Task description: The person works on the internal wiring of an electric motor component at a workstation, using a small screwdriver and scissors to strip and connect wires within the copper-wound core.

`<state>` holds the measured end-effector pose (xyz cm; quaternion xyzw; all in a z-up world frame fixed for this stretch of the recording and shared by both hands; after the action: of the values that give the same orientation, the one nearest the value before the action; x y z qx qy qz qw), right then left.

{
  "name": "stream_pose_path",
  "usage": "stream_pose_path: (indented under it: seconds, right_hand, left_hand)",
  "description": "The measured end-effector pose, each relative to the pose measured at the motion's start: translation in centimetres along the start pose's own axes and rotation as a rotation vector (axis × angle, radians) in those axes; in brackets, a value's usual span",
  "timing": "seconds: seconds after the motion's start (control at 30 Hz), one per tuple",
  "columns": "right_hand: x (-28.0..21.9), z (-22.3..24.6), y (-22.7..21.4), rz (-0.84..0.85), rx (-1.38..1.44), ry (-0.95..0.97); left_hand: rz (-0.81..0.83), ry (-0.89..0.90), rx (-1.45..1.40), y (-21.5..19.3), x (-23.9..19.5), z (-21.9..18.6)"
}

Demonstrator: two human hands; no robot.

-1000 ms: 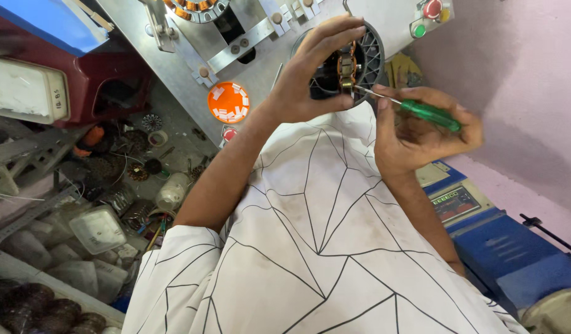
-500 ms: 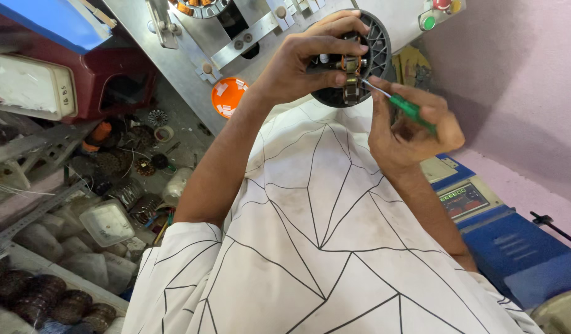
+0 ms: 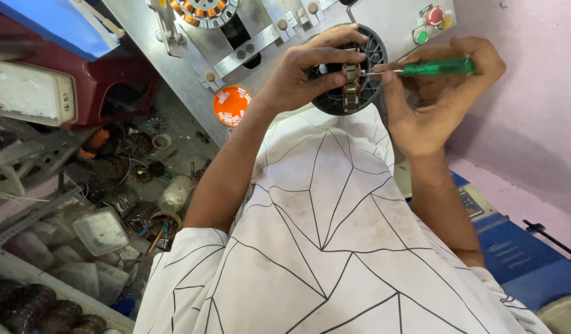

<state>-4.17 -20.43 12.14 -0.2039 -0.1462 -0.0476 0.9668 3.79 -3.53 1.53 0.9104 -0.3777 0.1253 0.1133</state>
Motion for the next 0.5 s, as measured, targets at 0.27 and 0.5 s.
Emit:
stream_pose_path:
  seconds: [0.27, 0.5]
  right_hand:
    - [1.0, -1.2, -0.5, 0.222, 0.032, 0.014]
    - [0.2, 0.2, 0.8, 0.163, -0.112, -0.367]
  left_hand:
    - [-0.023, -0.002, 0.045, 0.4, -0.1, -0.4]
    - [-0.541, -0.024, -0.044, -0.6, -3.4, 0.2]
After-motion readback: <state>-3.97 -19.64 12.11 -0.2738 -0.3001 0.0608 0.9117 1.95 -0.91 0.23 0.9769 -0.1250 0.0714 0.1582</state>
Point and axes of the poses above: each hand's wrist, its own x-axis towards the middle knuckle, its own y-axis out of the palm, z = x × y, the point moved 5 cm from there along x, towards the middle knuckle
